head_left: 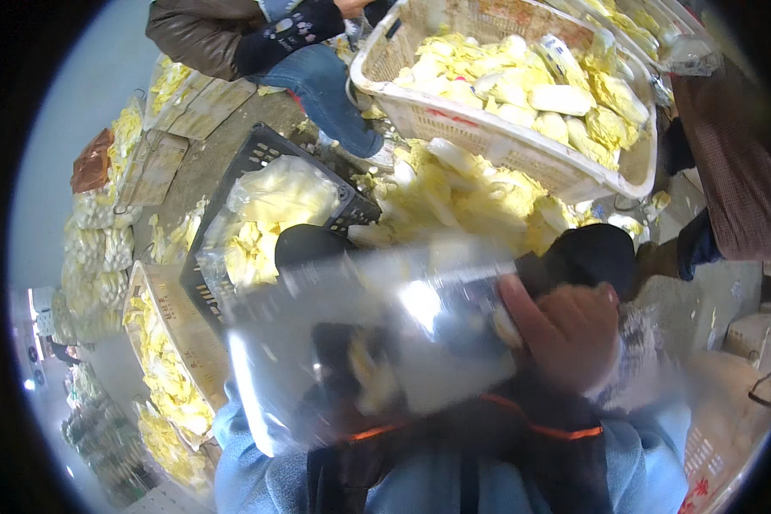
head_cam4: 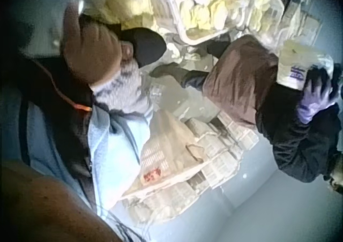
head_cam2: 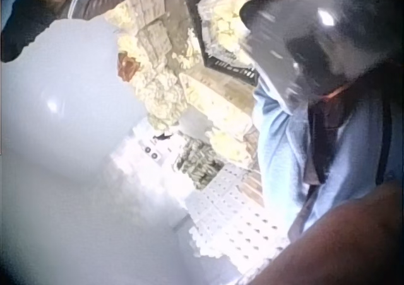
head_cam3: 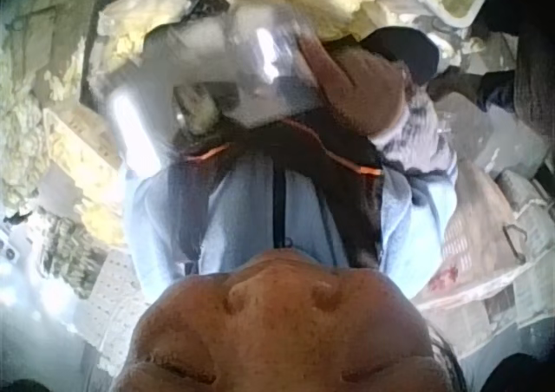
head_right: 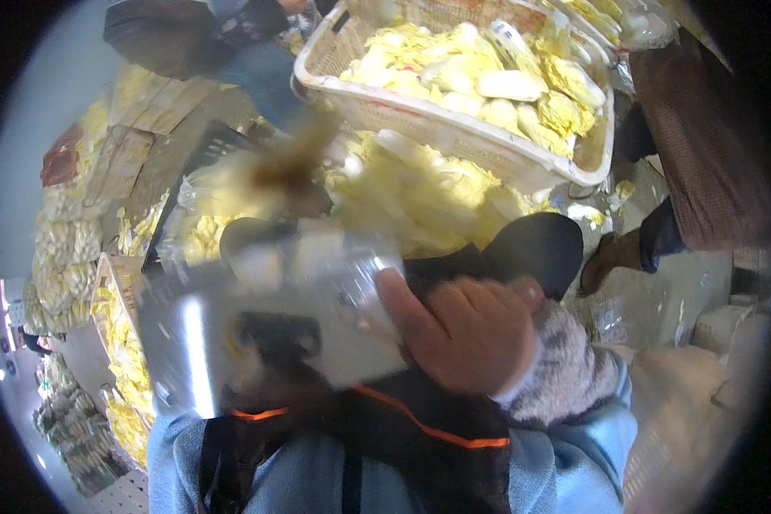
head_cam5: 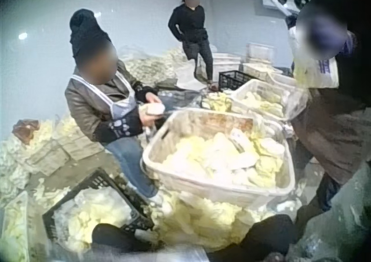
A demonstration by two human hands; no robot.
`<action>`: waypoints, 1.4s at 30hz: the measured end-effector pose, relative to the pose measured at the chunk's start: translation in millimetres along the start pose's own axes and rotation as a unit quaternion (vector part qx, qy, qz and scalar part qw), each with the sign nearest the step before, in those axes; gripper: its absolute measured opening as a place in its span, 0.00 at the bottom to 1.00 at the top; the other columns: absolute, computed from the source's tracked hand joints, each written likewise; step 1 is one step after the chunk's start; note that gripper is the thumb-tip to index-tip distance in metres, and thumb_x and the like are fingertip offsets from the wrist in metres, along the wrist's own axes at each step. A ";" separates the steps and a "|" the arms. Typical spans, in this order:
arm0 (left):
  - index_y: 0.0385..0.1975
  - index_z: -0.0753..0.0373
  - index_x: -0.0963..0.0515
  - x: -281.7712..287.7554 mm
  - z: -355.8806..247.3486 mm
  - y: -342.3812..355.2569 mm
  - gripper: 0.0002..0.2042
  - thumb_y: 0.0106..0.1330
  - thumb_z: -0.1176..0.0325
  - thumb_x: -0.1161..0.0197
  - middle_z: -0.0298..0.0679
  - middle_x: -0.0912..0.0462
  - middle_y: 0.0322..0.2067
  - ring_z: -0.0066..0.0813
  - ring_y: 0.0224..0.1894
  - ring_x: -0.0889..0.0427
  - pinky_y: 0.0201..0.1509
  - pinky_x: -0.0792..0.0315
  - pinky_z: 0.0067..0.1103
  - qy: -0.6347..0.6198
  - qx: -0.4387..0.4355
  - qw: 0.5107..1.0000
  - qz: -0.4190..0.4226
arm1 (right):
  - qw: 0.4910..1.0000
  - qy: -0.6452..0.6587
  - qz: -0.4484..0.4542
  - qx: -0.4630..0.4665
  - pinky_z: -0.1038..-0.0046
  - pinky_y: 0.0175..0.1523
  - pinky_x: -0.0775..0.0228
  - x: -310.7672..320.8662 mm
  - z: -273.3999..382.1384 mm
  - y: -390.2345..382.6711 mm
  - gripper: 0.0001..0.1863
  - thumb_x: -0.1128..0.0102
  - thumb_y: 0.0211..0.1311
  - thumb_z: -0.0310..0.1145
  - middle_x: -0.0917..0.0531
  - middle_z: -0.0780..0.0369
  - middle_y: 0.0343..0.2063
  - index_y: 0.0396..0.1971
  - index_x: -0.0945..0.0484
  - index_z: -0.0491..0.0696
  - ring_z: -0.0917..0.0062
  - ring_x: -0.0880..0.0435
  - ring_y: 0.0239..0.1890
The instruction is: The person sits on the floor and repeatedly picks up napa cabbages, trims the base with a cleaver, and places the trimmed pieces into a nearby basket. The person also peels off outer leaves by hand and discards them while continuing to process the cabbages.
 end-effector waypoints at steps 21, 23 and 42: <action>0.50 0.64 0.36 54.3 -50.9 12.6 0.42 0.29 0.67 0.22 0.47 0.30 0.49 0.41 0.52 0.31 0.55 0.36 0.30 0.170 -0.360 0.918 -0.006 | 0.465 0.751 0.347 -0.314 0.66 0.60 0.45 -228.3 -66.7 -62.0 0.33 0.53 0.56 0.54 0.33 0.56 0.54 0.56 0.38 0.48 0.66 0.35 0.56; 0.49 0.64 0.37 43.7 -34.1 33.0 0.44 0.27 0.61 0.21 0.50 0.34 0.51 0.47 0.54 0.35 0.57 0.40 0.33 0.038 -0.271 0.962 0.011 | 0.621 0.727 0.250 -0.155 0.64 0.63 0.51 -181.6 -46.8 -10.1 0.35 0.60 0.60 0.55 0.43 0.54 0.60 0.61 0.48 0.46 0.66 0.42 0.61; 0.41 0.71 0.29 -13.1 24.3 105.2 0.23 0.42 0.71 0.36 0.43 0.23 0.37 0.29 0.39 0.24 0.42 0.29 0.23 -0.137 -0.014 0.990 0.005 | 0.397 0.840 -0.092 -0.359 0.67 0.52 0.33 -135.7 -100.6 12.9 0.25 0.53 0.63 0.39 0.29 0.54 0.48 0.55 0.42 0.39 0.68 0.27 0.48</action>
Point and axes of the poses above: each hand's wrist, its own y-axis towards the middle knuckle, its own x-axis out of the back of the hand, z = x × y, the point moved 6 cm from there along y, towards the middle knuckle
